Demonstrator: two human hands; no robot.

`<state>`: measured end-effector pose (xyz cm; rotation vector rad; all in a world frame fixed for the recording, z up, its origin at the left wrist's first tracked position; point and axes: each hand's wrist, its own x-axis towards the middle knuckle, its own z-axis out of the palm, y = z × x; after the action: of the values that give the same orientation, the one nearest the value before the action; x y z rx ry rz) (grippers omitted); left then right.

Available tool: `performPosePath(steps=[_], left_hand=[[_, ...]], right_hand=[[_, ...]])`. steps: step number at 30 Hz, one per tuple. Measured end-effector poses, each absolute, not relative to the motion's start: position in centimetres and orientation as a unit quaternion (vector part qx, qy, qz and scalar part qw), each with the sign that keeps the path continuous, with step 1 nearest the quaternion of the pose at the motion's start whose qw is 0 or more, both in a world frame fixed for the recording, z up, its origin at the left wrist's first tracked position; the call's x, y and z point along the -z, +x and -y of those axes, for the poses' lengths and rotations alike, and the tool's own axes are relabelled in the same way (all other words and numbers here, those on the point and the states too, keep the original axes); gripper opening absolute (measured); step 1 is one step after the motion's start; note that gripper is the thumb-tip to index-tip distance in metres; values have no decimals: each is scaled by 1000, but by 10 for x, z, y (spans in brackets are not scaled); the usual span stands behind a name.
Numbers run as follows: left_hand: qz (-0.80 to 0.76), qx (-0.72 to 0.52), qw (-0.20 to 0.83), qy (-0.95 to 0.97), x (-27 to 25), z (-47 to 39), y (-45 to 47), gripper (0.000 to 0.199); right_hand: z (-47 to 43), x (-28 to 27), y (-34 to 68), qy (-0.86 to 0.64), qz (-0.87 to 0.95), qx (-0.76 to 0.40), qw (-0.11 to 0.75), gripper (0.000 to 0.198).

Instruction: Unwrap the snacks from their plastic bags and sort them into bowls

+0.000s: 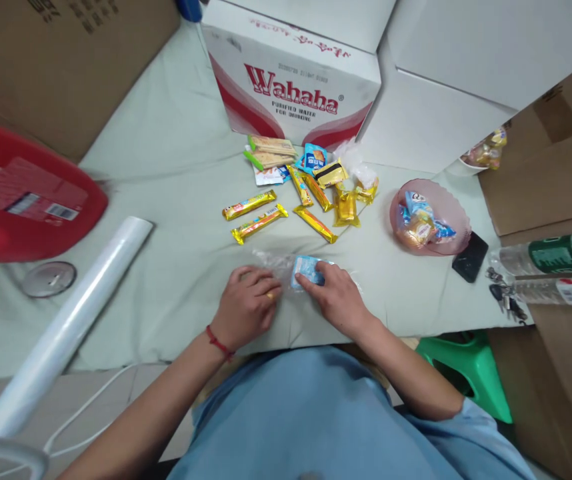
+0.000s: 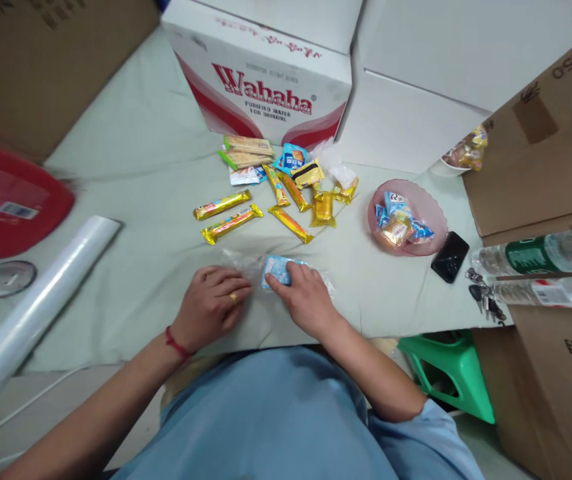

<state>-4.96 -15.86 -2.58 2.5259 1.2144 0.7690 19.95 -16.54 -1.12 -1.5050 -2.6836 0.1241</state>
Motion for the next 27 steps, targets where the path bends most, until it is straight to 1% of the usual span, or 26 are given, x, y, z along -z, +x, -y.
performPosePath(steps=[2,3,4,6,8,9,10,11,13,15,17,19,21,25,27], left_hand=[[-457,-274,158,831,29,161,-60,20],[-499,-285,164,802,30,162,-62,22],[-548,-293,155,768,31,161,-62,24],[-642,-290,107,702,32,159,-56,29],[-694,-270,64,665,33,155,-45,46],[-701,-263,60,661,33,153,-38,49],[-697,-264,71,663,33,152,-32,44],[-683,-276,94,669,31,151,-26,34],[-645,-323,162,673,26,151,-13,17],[-603,-369,229,669,16,152,-1,11],[-559,-387,273,680,6,153,12,12],[-513,-386,294,708,1,153,21,16],[-475,-375,307,735,2,154,25,23],[-449,-345,315,762,17,158,18,40],[-442,-334,297,778,25,162,14,44]], right_hand=[[166,10,199,-487,871,-47,31,54],[166,10,199,-489,870,-50,34,54],[167,10,199,-491,869,-52,36,54],[168,10,198,-495,866,-53,41,53],[169,11,196,-498,865,-50,45,52],[169,11,196,-499,864,-48,45,51],[169,11,195,-501,863,-48,46,50],[169,11,195,-502,862,-50,47,50],[170,11,195,-502,862,-58,49,49],[170,11,194,-503,860,-67,50,47],[170,12,194,-507,857,-74,55,41],[170,11,196,-509,854,-85,68,36],[171,8,201,-498,856,-109,89,35],[178,-1,222,-476,844,-173,175,45],[182,-4,235,-505,818,-161,223,50]])
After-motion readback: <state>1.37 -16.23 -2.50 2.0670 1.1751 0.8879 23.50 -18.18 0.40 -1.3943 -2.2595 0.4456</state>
